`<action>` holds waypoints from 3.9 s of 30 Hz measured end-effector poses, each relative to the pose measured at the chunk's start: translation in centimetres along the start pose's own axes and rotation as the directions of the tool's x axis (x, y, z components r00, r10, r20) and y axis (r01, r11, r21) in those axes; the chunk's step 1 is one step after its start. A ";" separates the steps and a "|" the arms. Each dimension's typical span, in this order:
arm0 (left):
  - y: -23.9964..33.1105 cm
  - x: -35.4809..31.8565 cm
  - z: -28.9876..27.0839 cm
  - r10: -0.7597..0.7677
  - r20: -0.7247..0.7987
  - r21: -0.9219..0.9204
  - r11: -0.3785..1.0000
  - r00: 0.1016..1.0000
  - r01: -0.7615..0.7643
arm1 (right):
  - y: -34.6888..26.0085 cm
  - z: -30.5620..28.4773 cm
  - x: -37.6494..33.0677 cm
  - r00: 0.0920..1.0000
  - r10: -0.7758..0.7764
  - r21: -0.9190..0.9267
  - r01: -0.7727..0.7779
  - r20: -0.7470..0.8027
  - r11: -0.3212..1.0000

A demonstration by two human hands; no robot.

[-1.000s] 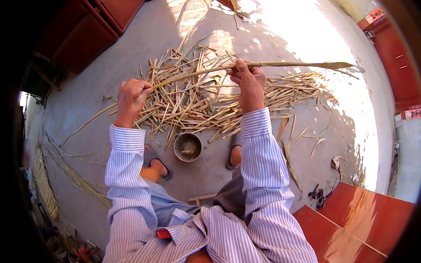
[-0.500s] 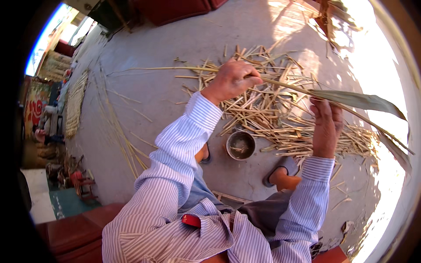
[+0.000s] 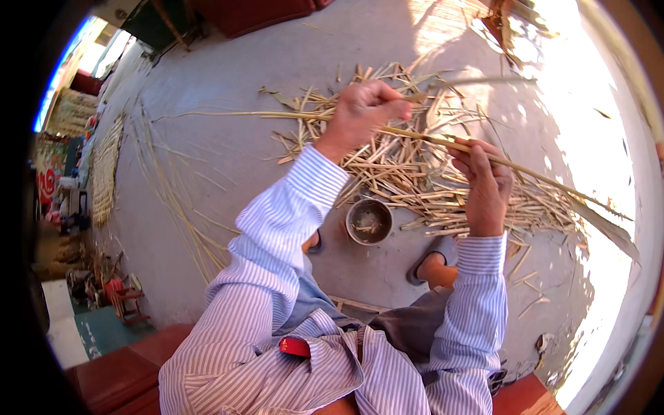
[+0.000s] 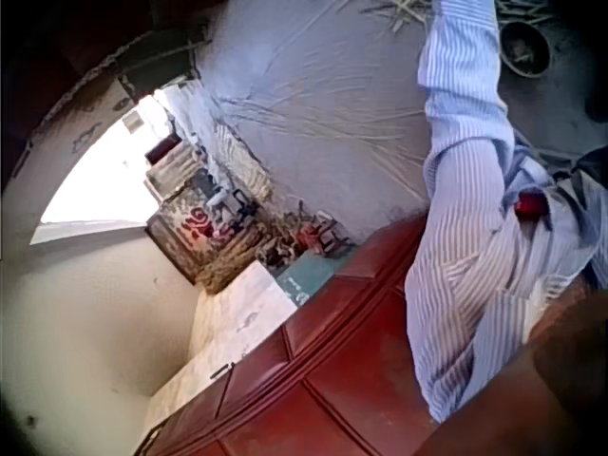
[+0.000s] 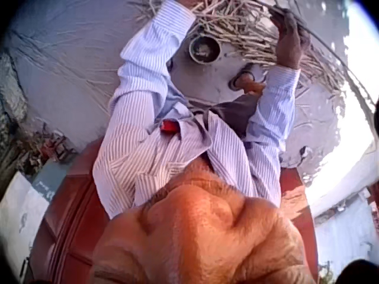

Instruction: The person sits on the floor and repeatedly strips thin fibers from dried plant stems by hand. The fibers are collected in a pile on the floor, while the remaining stems are set aside.

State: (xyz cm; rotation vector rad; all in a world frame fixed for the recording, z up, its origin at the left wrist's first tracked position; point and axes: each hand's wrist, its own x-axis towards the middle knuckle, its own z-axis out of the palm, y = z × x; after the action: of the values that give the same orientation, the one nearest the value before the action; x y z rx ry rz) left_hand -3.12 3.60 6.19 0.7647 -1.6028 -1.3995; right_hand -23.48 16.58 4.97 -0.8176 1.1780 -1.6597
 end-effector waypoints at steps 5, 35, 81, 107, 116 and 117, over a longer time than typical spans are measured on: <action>-0.7 1.2 -1.9 -0.063 -0.216 -0.069 0.996 0.974 0.049 | 0.9 -1.7 0.9 0.999 0.040 0.055 -0.040 -0.002 0.998; -3.5 1.2 -4.8 -0.216 0.291 0.618 0.786 0.932 -0.010 | -0.4 -7.7 0.8 0.943 0.217 0.181 -0.174 -0.251 0.968; -1.2 -5.6 -3.9 -0.044 0.265 0.845 0.491 0.963 -0.210 | -0.9 -9.0 3.3 0.937 -0.115 -0.155 0.066 -0.330 0.986; 0.2 -0.7 0.8 0.411 0.294 0.692 0.531 0.863 -0.489 | 0.3 2.0 0.5 0.999 0.000 0.108 -0.005 0.053 0.994; -0.2 -0.9 -0.2 0.368 0.334 0.647 0.579 0.868 -0.495 | 0.5 -0.1 1.0 0.997 -0.058 0.096 0.062 -0.041 0.993; -0.7 -1.0 0.9 0.435 0.320 0.644 0.552 0.842 -0.530 | 0.8 0.2 1.0 0.997 -0.051 0.078 0.055 -0.051 0.995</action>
State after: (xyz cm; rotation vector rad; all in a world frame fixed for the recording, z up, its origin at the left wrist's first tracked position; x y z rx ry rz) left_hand -3.53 4.71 5.35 0.5706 -2.2820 -0.3762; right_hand -23.43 15.50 4.32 -0.7685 1.1252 -1.7676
